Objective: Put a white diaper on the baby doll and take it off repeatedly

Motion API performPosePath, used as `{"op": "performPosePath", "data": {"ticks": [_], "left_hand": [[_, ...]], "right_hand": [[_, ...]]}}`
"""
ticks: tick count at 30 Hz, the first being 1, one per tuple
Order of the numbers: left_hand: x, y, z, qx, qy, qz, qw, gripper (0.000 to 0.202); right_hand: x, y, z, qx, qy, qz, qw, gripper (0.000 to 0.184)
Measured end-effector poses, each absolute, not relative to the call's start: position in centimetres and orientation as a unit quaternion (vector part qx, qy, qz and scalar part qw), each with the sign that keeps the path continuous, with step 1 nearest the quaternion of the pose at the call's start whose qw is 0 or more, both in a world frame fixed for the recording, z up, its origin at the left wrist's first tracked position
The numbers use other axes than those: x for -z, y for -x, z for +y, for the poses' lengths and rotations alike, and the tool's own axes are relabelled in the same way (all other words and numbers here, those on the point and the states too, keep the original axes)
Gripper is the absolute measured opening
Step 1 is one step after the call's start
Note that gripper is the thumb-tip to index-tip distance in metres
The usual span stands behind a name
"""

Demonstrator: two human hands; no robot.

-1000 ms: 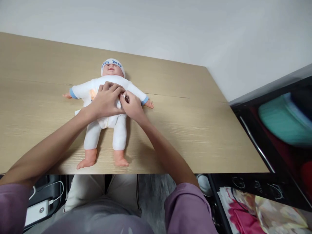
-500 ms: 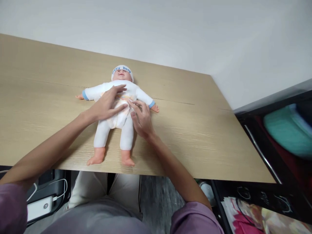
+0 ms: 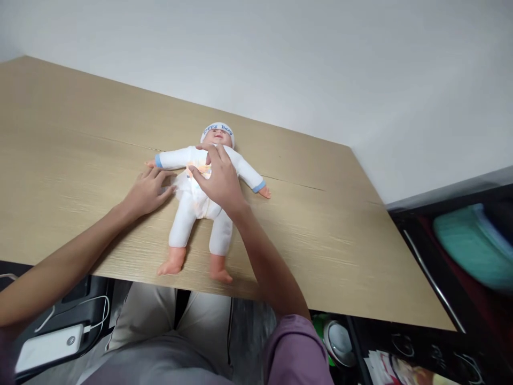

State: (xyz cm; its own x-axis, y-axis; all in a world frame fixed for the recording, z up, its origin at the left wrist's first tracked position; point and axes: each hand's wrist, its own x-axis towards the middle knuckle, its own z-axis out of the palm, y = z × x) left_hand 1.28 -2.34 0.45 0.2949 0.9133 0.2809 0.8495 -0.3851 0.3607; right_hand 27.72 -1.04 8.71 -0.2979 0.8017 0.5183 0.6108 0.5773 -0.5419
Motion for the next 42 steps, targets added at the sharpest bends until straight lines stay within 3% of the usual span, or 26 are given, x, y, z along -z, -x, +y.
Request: {"op": "performPosePath", "data": {"ticks": [3,7,12,16,21,29,33,38,42], "left_hand": [[-0.6,-0.8,-2.3,-0.209,-0.771,0.598,0.067,0.040],[-0.8,0.0,-1.3,-0.197,-0.771,0.591,0.131,0.038],[-2.5,1.3,0.2,-0.187,-0.734,0.568,0.322,0.044],[-5.1,0.6,1.0,-0.247,-0.679,0.539,0.433,0.053],[-6.9,-4.0,1.9,-0.336,-0.617,0.546,0.456,0.046],[-5.1,-7.4,2.2,-0.387,-0.584,0.443,0.559,0.058],[-3.1,-6.8,2.2,-0.438,-0.588,0.411,0.542,0.062],[-0.4,-7.1,2.6,-0.519,-0.642,0.385,0.412,0.061],[0.4,-7.0,3.7,-0.484,-0.637,0.354,0.484,0.065]], "right_hand": [[-8.3,-26.8,-0.5,-0.143,0.462,-0.802,0.349,0.054],[-7.0,-26.4,-0.1,-0.140,0.485,-0.807,0.306,0.050],[-6.8,-26.2,0.1,-0.128,0.495,-0.815,0.272,0.055],[-7.0,-26.0,0.1,-0.132,0.496,-0.818,0.260,0.057],[-6.7,-26.0,0.1,-0.119,0.500,-0.820,0.254,0.062],[-7.5,-27.0,0.5,-0.185,0.465,-0.829,0.251,0.076],[-8.0,-27.1,0.7,-0.228,0.481,-0.804,0.266,0.057],[-8.2,-27.1,0.6,-0.247,0.509,-0.772,0.291,0.048],[-8.4,-27.2,0.4,-0.236,0.518,-0.767,0.297,0.045]]}}
